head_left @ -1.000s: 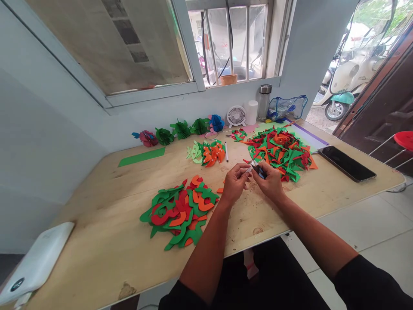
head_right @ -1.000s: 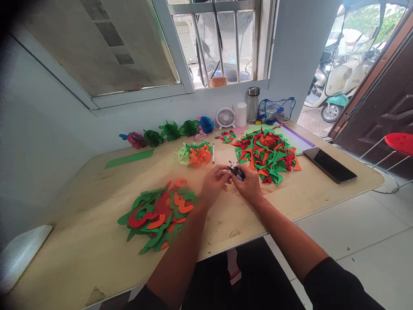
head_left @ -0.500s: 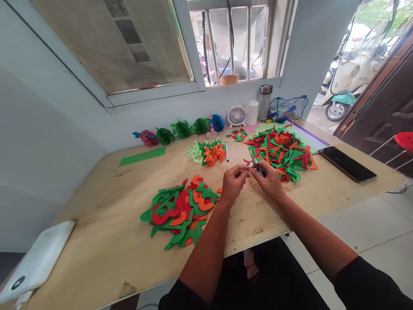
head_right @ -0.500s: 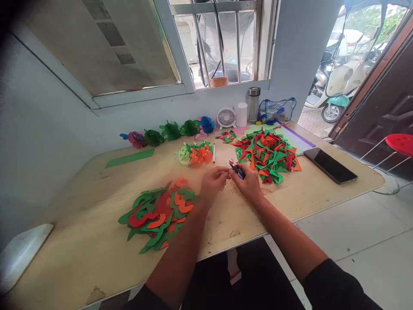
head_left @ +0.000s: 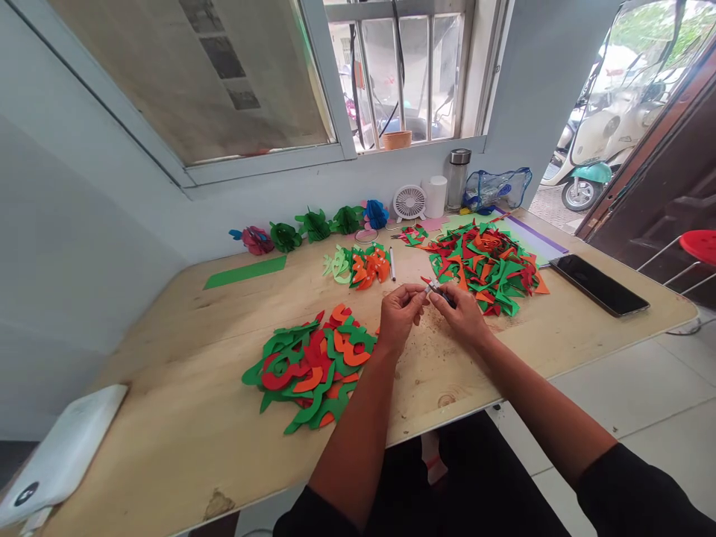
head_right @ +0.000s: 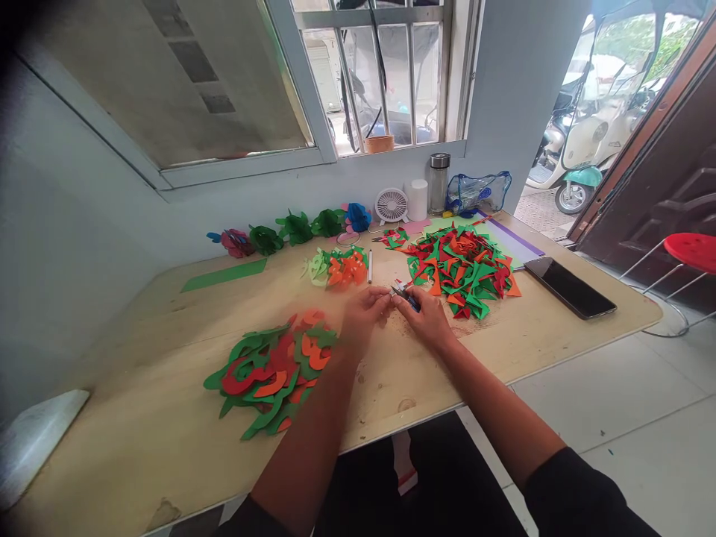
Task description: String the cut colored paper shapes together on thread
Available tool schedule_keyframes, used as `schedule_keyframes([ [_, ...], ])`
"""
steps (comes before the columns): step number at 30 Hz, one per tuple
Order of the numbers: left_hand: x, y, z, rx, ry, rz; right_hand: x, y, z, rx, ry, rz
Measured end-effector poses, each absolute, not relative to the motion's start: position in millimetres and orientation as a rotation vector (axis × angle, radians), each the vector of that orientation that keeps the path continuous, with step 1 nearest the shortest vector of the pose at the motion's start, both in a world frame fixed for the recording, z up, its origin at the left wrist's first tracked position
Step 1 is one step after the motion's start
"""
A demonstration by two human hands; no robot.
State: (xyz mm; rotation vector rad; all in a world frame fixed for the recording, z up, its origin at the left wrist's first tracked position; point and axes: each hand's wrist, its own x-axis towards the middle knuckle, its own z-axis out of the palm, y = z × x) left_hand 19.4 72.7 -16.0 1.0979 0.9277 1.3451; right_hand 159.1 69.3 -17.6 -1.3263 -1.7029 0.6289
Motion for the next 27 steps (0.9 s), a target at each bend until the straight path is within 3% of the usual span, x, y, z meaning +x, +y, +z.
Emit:
schedule_keyframes([
  [27,18.6,73.7,-19.7,1.125,0.891,1.298,157.0,65.1,-14.8,-1.254,-1.846,0.559],
])
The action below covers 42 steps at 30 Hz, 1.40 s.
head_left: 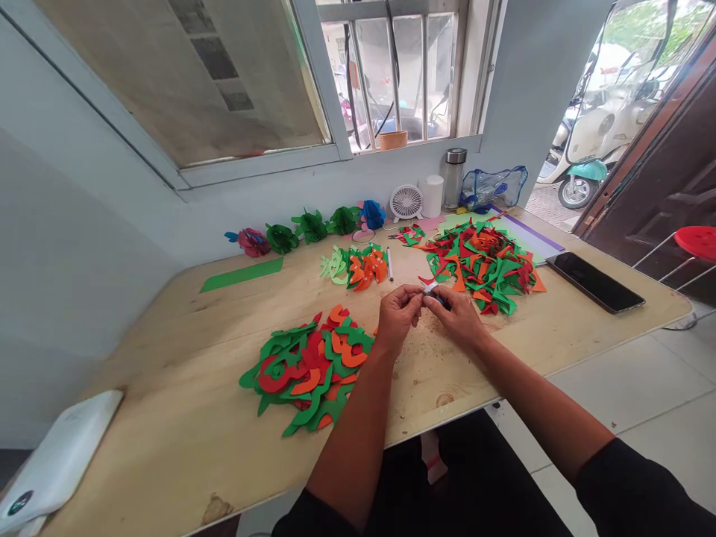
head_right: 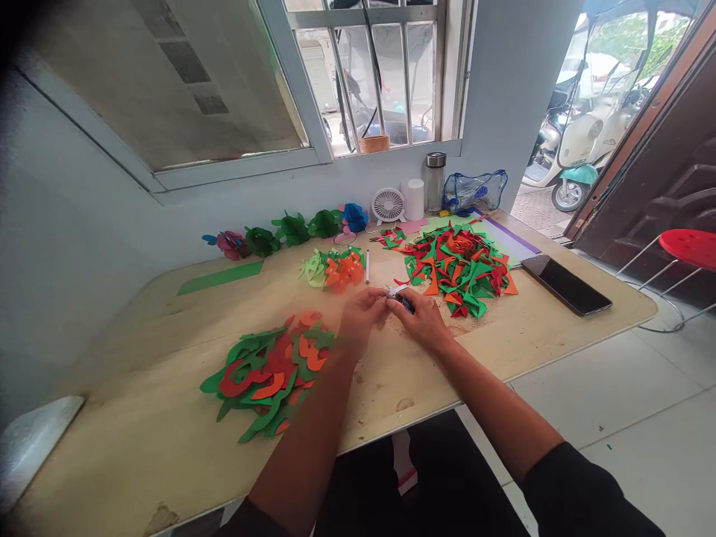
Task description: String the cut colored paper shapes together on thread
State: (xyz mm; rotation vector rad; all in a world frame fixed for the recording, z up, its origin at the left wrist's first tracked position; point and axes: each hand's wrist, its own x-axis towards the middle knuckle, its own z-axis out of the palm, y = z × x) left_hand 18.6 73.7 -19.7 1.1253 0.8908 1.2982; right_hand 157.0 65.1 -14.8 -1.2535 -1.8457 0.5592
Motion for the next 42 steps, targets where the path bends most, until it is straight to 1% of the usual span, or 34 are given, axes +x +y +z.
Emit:
schedule_keyframes([
  [10,19,75,-23,1.136,0.895,1.297,157,64,-16,-1.295,-1.834,0.480],
  [18,18,74,-21,1.176,0.962,1.311,159,66,-22,-1.407,-1.823,0.340],
  [26,17,73,-20,1.500,1.125,1.454,159,66,-25,-1.517,-1.793,0.113],
  [36,22,76,-36,1.696,1.187,1.333,157,62,-21,-1.559,-1.799,0.017],
  [42,29,77,-42,1.633,1.231,1.282,156,61,-21,-1.582,-1.797,0.002],
])
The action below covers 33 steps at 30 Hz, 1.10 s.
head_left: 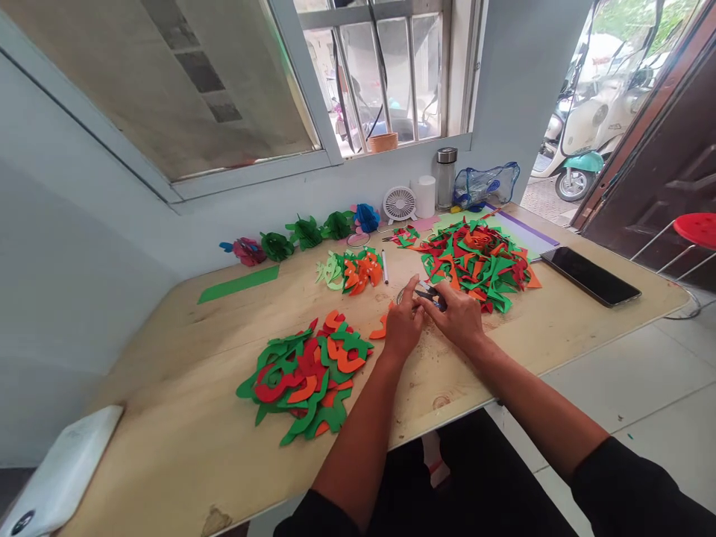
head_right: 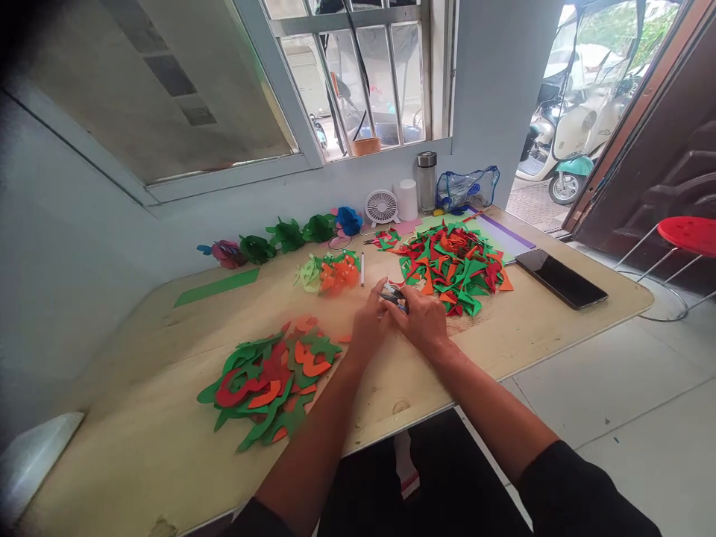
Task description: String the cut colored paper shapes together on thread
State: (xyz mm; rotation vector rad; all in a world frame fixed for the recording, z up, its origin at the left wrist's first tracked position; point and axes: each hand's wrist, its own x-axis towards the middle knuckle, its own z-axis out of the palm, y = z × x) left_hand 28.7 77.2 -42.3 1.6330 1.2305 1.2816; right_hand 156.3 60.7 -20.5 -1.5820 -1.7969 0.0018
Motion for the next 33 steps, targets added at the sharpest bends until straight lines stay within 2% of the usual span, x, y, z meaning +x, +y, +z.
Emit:
schedule_keyframes([
  [8,31,80,-45,1.790,1.216,1.230,157,62,-23,-1.603,-1.822,-0.016],
  [21,25,73,-26,1.317,1.309,1.601,155,61,-24,-1.646,-1.907,-0.149],
  [33,27,73,-21,1.352,1.360,1.527,154,60,-24,-1.602,-2.013,-0.287],
])
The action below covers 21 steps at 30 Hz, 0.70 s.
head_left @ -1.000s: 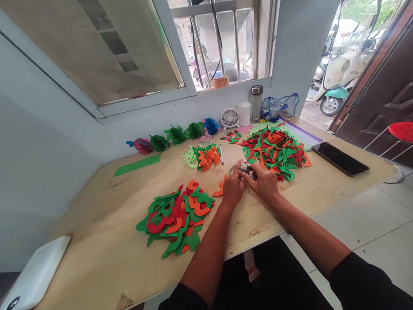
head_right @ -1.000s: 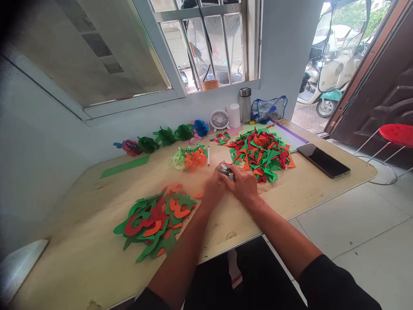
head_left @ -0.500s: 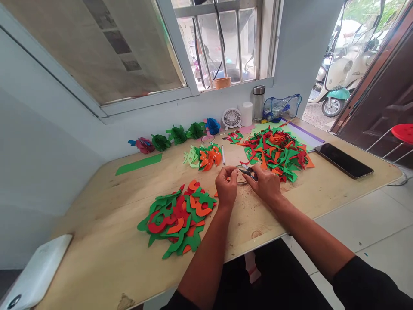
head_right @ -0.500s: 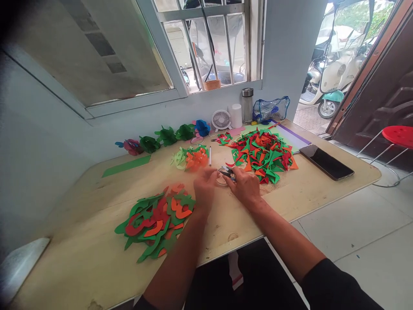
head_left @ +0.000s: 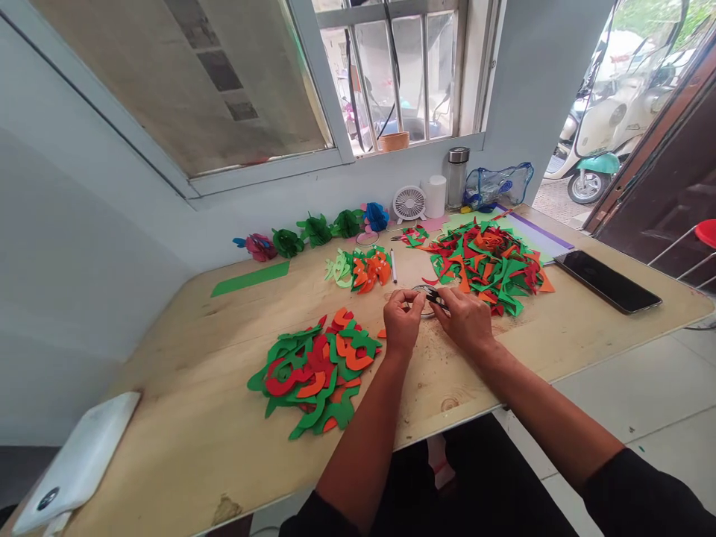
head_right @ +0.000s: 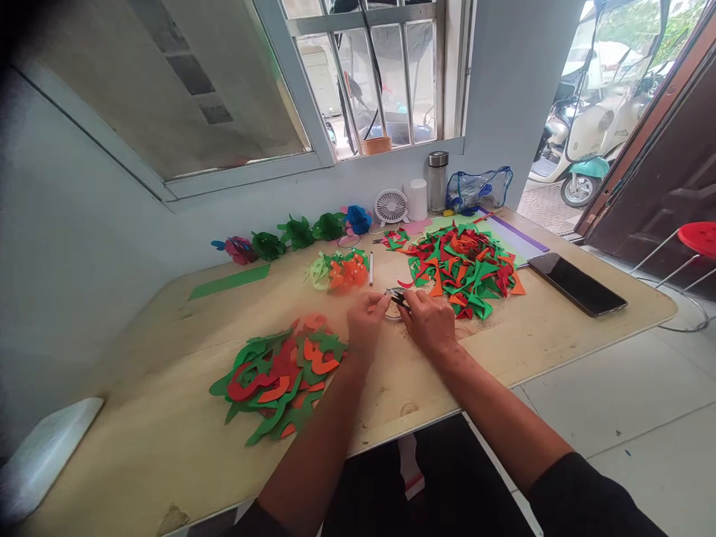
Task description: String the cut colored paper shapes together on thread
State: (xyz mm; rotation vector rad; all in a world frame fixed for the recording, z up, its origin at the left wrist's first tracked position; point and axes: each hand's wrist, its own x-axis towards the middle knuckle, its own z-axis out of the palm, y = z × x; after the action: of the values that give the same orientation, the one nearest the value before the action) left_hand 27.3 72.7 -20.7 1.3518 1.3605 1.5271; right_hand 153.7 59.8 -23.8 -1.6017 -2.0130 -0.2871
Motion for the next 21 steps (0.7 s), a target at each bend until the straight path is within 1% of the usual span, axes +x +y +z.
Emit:
schedule_keyframes([
  [12,26.7,76.7,-20.5,1.100,1.253,1.465,152.1,58.4,-23.8,-1.572,-2.104,-0.401],
  [21,24.7,76.7,-18.3,1.047,1.262,1.451,152.3,57.8,-22.1,-1.614,-2.111,-0.315],
])
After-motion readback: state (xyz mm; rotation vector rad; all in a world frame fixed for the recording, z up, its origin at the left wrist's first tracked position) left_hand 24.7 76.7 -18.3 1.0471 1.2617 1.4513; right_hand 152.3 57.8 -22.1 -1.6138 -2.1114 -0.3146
